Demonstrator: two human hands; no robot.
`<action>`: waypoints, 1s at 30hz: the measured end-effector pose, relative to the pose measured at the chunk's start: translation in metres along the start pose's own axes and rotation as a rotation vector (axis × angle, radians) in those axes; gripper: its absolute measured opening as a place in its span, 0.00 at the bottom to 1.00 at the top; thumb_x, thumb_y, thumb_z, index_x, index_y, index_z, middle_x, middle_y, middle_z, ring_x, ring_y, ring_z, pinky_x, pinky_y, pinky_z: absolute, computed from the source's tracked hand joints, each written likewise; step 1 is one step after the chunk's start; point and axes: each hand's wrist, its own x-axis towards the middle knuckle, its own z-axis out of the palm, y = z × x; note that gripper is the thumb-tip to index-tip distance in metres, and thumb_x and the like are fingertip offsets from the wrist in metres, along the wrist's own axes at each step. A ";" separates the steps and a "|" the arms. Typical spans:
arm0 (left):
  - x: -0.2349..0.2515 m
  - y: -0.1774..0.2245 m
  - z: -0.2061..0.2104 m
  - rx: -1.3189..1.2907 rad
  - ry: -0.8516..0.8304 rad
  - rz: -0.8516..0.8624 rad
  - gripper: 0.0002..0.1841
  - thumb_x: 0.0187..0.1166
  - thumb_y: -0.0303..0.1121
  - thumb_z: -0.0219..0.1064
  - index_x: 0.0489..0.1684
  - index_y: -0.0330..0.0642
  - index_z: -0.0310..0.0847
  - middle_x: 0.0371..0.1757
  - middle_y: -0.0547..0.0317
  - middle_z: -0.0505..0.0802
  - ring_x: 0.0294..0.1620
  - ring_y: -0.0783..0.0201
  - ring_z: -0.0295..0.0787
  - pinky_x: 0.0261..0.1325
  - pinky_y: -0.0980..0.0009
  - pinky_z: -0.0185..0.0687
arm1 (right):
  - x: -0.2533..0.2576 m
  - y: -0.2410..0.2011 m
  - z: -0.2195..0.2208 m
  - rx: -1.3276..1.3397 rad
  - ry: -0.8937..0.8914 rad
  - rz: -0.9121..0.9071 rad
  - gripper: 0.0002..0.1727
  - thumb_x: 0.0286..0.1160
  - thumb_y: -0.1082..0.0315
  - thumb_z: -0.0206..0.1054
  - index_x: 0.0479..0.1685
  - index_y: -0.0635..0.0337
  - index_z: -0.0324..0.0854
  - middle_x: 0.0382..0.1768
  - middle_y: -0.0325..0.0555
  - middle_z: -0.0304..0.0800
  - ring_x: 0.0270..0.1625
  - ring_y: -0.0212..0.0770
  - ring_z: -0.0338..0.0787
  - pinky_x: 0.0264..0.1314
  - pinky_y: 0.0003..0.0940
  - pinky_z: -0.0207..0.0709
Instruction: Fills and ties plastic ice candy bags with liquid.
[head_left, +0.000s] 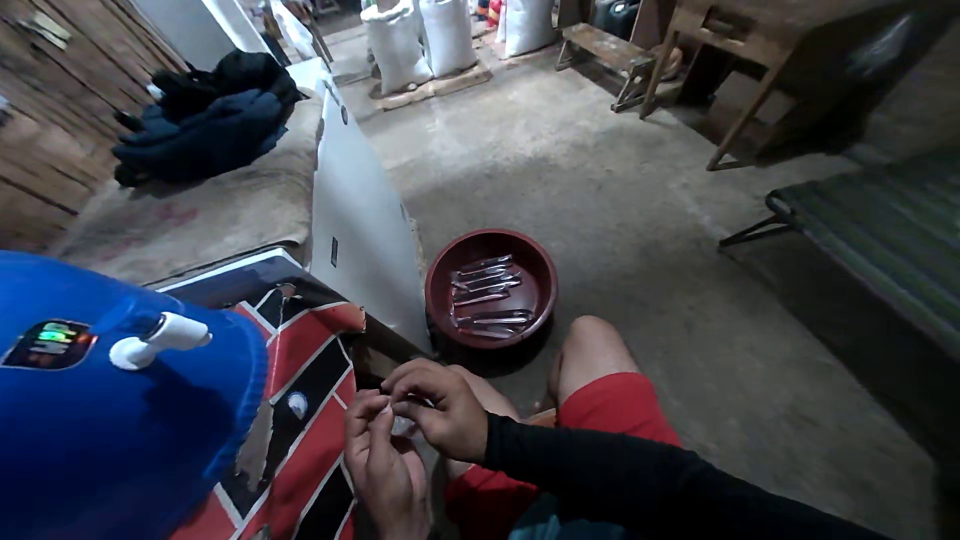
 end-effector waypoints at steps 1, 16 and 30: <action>0.000 -0.001 -0.001 0.017 -0.022 -0.008 0.12 0.81 0.24 0.54 0.49 0.42 0.84 0.54 0.59 0.88 0.55 0.63 0.85 0.53 0.68 0.87 | 0.001 0.000 -0.001 0.006 0.009 0.008 0.04 0.78 0.77 0.68 0.43 0.70 0.87 0.62 0.56 0.87 0.67 0.45 0.86 0.71 0.40 0.84; -0.015 -0.011 0.020 0.333 -0.162 0.161 0.16 0.84 0.34 0.50 0.55 0.37 0.82 0.65 0.59 0.80 0.69 0.67 0.76 0.74 0.70 0.74 | 0.017 -0.022 -0.012 -0.134 0.133 0.058 0.05 0.77 0.75 0.66 0.41 0.65 0.87 0.42 0.47 0.89 0.54 0.42 0.83 0.62 0.37 0.77; 0.027 -0.037 0.033 0.649 -0.192 0.185 0.12 0.80 0.40 0.68 0.42 0.41 0.91 0.63 0.49 0.84 0.63 0.57 0.82 0.63 0.65 0.83 | 0.063 -0.030 -0.141 -0.520 0.305 0.171 0.08 0.88 0.70 0.56 0.54 0.59 0.79 0.42 0.46 0.87 0.29 0.38 0.84 0.27 0.33 0.82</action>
